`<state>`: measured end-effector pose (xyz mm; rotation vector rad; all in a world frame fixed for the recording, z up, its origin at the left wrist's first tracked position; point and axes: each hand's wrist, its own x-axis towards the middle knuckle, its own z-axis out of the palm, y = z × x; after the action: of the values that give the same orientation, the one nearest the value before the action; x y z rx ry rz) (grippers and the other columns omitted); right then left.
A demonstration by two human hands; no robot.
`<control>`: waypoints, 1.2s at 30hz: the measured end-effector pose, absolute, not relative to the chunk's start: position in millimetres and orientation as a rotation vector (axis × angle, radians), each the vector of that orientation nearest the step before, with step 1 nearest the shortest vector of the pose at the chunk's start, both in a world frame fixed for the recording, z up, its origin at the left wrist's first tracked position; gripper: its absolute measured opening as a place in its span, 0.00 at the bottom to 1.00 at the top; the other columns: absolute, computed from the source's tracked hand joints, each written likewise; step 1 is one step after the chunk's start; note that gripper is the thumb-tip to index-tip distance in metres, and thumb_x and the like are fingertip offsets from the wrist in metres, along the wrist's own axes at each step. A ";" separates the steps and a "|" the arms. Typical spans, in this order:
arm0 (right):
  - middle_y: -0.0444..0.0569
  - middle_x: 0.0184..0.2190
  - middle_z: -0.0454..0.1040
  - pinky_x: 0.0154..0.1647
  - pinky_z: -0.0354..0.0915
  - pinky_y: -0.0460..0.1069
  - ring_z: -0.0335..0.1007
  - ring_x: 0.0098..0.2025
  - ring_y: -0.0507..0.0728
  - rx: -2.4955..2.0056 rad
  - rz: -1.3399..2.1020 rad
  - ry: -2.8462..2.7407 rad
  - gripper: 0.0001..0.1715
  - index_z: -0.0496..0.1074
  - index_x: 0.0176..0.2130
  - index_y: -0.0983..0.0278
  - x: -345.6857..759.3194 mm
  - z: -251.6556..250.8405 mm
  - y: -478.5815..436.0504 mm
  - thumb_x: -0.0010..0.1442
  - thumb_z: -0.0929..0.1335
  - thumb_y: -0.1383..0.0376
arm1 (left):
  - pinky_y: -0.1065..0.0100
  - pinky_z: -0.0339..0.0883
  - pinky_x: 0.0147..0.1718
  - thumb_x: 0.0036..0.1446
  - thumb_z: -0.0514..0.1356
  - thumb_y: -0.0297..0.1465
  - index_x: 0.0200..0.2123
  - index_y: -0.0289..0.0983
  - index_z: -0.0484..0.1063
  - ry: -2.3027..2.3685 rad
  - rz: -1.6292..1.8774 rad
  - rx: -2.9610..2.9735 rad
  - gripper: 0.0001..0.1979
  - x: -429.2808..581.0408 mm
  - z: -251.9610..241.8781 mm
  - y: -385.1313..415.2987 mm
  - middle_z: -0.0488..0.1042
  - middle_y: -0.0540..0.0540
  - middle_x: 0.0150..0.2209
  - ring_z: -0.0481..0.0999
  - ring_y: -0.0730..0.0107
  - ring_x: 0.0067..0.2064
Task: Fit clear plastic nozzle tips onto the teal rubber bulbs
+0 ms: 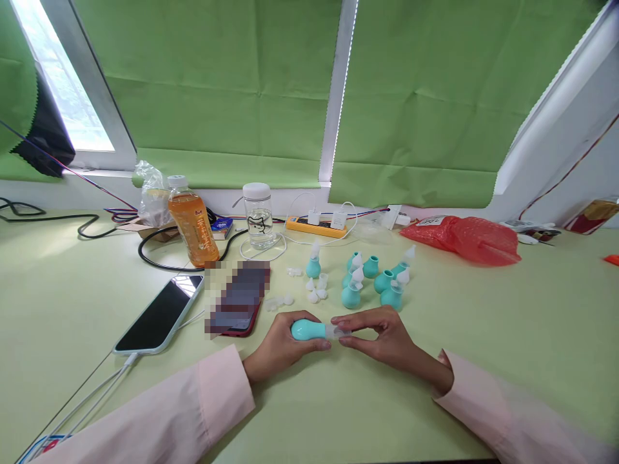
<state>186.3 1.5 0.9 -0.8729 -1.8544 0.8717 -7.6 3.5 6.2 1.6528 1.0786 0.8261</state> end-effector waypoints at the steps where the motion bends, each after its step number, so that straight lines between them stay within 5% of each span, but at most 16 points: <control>1: 0.47 0.33 0.75 0.35 0.71 0.52 0.72 0.36 0.59 -0.873 0.859 -1.857 0.11 0.74 0.31 0.59 186.1 1.3 1.1 0.42 0.71 0.68 | 0.76 0.54 0.17 0.36 0.64 0.38 0.29 0.34 0.69 1.083 0.829 1.671 0.16 -7.8 6.6 4.0 0.63 0.54 0.17 0.61 0.77 0.20; 13: 0.46 0.22 0.75 0.25 0.69 0.47 0.70 0.23 0.52 -0.964 1.354 -1.436 0.13 0.75 0.28 0.64 178.7 8.8 3.9 0.36 0.73 0.67 | 0.79 0.46 0.07 0.41 0.61 0.40 0.20 0.33 0.60 0.850 0.692 1.362 0.16 -9.9 3.3 5.3 0.63 0.53 0.14 0.56 0.83 0.11; 18: 0.47 0.27 0.76 0.26 0.67 0.46 0.68 0.25 0.51 -0.916 1.219 -1.536 0.13 0.75 0.30 0.63 180.7 8.3 2.1 0.38 0.72 0.69 | 0.79 0.49 0.07 0.35 0.65 0.37 0.29 0.32 0.63 0.801 0.704 1.342 0.20 -10.4 0.6 7.7 0.59 0.57 0.13 0.56 0.83 0.11; 25: 0.46 0.30 0.76 0.28 0.68 0.48 0.69 0.27 0.53 -0.877 1.043 -1.716 0.13 0.74 0.33 0.60 181.6 7.4 -3.2 0.42 0.71 0.69 | 0.78 0.51 0.10 0.37 0.60 0.48 0.32 0.32 0.63 0.659 0.716 1.354 0.27 -11.0 -1.7 8.0 0.62 0.54 0.18 0.57 0.83 0.14; 36: 0.48 0.35 0.74 0.31 0.68 0.47 0.71 0.30 0.51 -0.503 0.120 -2.178 0.15 0.69 0.38 0.62 184.6 11.3 -5.9 0.49 0.66 0.75 | 0.79 0.48 0.10 0.37 0.64 0.39 0.32 0.33 0.66 0.934 0.694 1.513 0.19 -8.0 1.0 6.2 0.58 0.58 0.14 0.55 0.84 0.13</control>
<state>184.6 -5.9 11.3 -0.5034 -2.1776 0.1198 -8.0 6.2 1.0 1.5133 0.9338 0.6943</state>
